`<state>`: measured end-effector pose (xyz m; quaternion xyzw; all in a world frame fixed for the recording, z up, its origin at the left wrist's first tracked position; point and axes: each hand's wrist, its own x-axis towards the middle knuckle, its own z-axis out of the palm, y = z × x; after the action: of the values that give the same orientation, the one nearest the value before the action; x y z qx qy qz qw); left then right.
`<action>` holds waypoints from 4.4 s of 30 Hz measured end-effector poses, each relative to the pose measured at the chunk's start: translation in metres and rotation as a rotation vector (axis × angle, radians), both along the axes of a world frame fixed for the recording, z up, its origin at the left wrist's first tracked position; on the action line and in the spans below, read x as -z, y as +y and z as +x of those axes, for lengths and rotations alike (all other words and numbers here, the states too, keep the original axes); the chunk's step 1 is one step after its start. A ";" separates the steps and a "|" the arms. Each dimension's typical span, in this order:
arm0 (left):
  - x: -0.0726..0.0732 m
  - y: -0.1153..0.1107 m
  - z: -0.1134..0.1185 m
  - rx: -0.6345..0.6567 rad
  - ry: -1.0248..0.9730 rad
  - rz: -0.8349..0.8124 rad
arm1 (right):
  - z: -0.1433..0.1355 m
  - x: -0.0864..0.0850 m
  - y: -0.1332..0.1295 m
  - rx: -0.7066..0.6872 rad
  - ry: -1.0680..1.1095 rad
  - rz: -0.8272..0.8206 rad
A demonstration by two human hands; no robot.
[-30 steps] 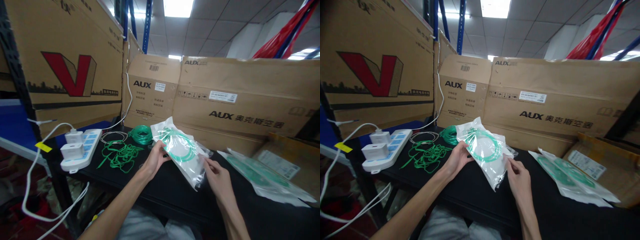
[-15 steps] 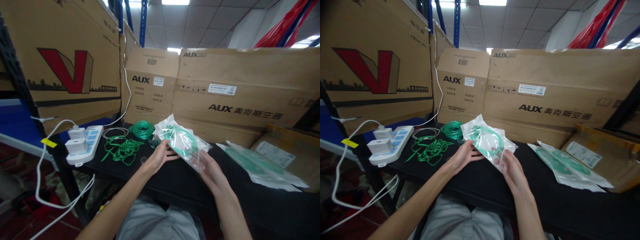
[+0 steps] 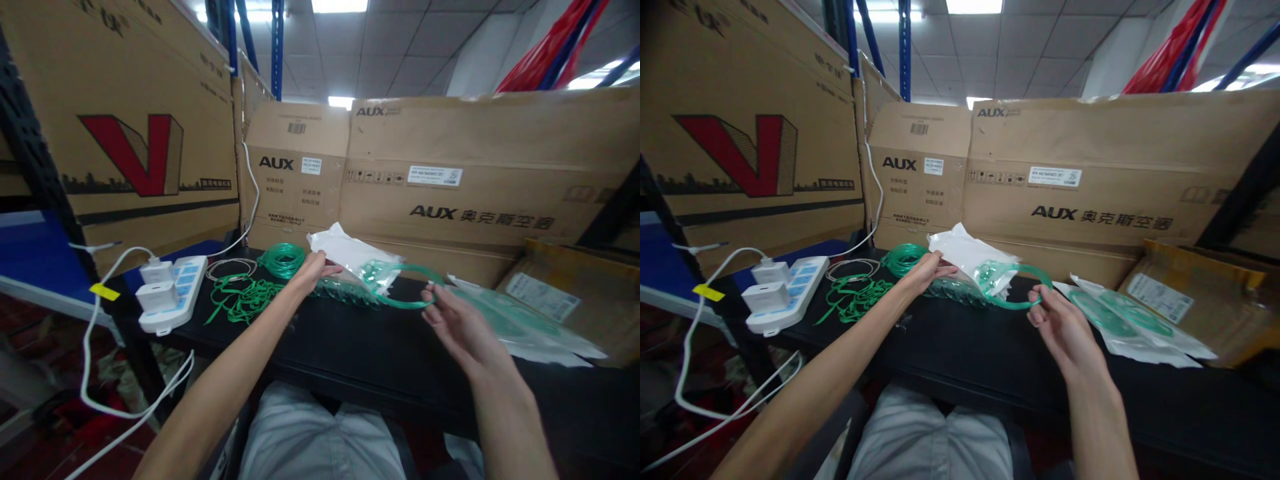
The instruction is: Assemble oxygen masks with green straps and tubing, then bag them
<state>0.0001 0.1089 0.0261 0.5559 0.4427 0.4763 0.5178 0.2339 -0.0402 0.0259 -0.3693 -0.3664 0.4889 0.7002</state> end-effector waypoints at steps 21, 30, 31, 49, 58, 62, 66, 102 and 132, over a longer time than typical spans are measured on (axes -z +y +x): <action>-0.013 0.074 0.022 0.320 1.418 0.392 | -0.006 -0.018 -0.046 -0.196 -0.159 0.059; -0.016 0.084 0.046 0.375 1.478 0.302 | 0.019 0.059 -0.007 0.084 -0.828 -0.201; -0.019 0.083 0.049 0.372 1.454 0.335 | 0.023 0.062 -0.006 0.143 -0.857 -0.214; 0.029 -0.088 -0.009 0.206 0.931 0.763 | -0.052 0.074 0.019 0.228 -1.262 0.327; 0.042 -0.083 -0.014 0.334 0.680 0.722 | -0.046 0.082 0.022 0.214 -1.309 0.338; 0.048 -0.086 -0.010 0.314 0.696 0.772 | -0.047 0.083 0.022 0.192 -1.315 0.367; 0.048 -0.088 -0.010 0.294 0.725 0.785 | -0.048 0.084 0.022 0.181 -1.314 0.378; 0.057 -0.082 -0.020 0.395 0.746 0.815 | -0.052 0.075 0.017 0.109 -1.314 0.357; 0.054 -0.082 -0.021 0.158 0.728 0.793 | -0.025 0.059 0.008 0.308 -1.460 0.155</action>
<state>-0.0213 0.0271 -0.0279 0.8693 0.3366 0.3431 0.1155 0.2090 -0.0319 -0.0336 -0.5966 -0.7153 -0.0107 0.3637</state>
